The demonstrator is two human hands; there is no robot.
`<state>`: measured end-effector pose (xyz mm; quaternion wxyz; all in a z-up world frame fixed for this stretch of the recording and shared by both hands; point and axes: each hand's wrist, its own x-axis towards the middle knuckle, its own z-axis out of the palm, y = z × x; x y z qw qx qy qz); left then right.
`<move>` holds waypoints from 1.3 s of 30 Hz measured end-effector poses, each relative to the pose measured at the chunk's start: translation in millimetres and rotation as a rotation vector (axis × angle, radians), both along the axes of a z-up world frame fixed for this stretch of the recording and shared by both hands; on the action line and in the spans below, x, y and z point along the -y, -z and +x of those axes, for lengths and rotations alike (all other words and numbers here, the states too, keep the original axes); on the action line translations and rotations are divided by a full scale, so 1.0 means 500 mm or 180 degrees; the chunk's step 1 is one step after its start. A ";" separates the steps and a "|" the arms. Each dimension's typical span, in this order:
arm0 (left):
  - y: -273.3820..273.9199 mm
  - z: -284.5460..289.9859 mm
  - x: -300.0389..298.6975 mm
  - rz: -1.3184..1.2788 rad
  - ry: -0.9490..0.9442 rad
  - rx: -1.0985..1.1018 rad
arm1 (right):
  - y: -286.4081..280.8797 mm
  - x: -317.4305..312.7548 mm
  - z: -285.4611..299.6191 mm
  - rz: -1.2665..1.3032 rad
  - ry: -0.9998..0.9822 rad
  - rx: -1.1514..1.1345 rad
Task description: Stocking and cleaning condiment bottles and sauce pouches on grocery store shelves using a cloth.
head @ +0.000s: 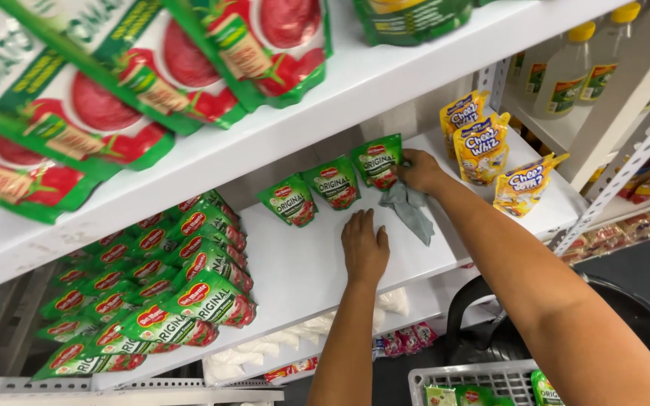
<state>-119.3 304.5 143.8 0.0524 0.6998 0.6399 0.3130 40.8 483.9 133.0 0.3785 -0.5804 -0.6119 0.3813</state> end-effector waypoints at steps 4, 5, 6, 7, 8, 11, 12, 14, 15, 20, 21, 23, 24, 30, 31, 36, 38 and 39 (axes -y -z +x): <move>0.036 -0.007 -0.013 0.0435 -0.0002 0.0033 | 0.009 -0.004 0.007 0.0089 -0.0127 0.0128; 0.043 -0.012 -0.018 0.0413 0.0028 0.0025 | 0.012 0.010 0.009 0.0067 -0.0098 0.0117; 0.052 -0.014 -0.021 0.0561 0.0024 0.0057 | 0.016 0.027 0.013 0.0056 0.0015 0.0173; 0.061 -0.017 -0.023 0.0709 0.0019 0.0090 | 0.020 0.044 0.016 0.0045 0.0128 0.0230; 0.064 -0.019 -0.028 0.0674 0.0035 0.0104 | 0.002 0.089 0.023 0.0010 0.0144 0.0243; 0.078 -0.024 -0.039 0.0420 -0.0030 0.0133 | -0.035 0.225 0.048 -0.0008 0.0181 0.0328; 0.083 -0.025 -0.040 0.0439 -0.0100 0.0022 | -0.037 0.274 0.060 0.0094 0.0078 0.0238; 0.083 -0.022 -0.044 0.0405 -0.0161 -0.0076 | -0.016 0.369 0.088 0.0144 -0.0018 0.0162; 0.077 -0.019 -0.047 0.0369 -0.0273 -0.0198 | 0.006 0.415 0.105 0.0305 -0.0111 -0.0136; 0.070 -0.016 -0.053 0.0185 -0.0435 -0.0676 | 0.094 0.672 0.233 -0.0088 -0.0449 -0.1042; 0.072 -0.018 -0.056 0.0612 -0.0368 -0.0788 | 0.122 0.715 0.264 -0.0279 -0.0333 -0.1109; 0.091 -0.031 -0.050 0.0820 -0.0189 -0.0898 | 0.190 0.807 0.327 -0.0686 -0.0102 -0.1199; 0.100 -0.038 -0.054 0.1020 -0.0023 -0.0779 | 0.229 0.841 0.364 -0.0997 0.0412 -0.1257; 0.049 0.084 0.130 0.1051 0.0413 -0.0051 | 0.654 0.985 0.582 -0.1962 0.2147 -0.0304; 0.051 0.116 0.174 0.1600 0.0577 -0.0196 | 0.739 1.004 0.608 -0.2007 0.2136 0.0490; 0.289 0.266 0.495 0.0792 0.1536 0.0210 | 0.691 0.950 0.451 -0.1244 0.1905 0.0791; 0.391 0.275 0.614 0.0029 0.1910 0.0349 | 0.721 0.934 0.390 -0.0598 0.1502 0.0784; 0.444 0.267 0.671 -0.0351 0.2094 0.0050 | 0.743 0.929 0.364 -0.0989 0.1165 0.0678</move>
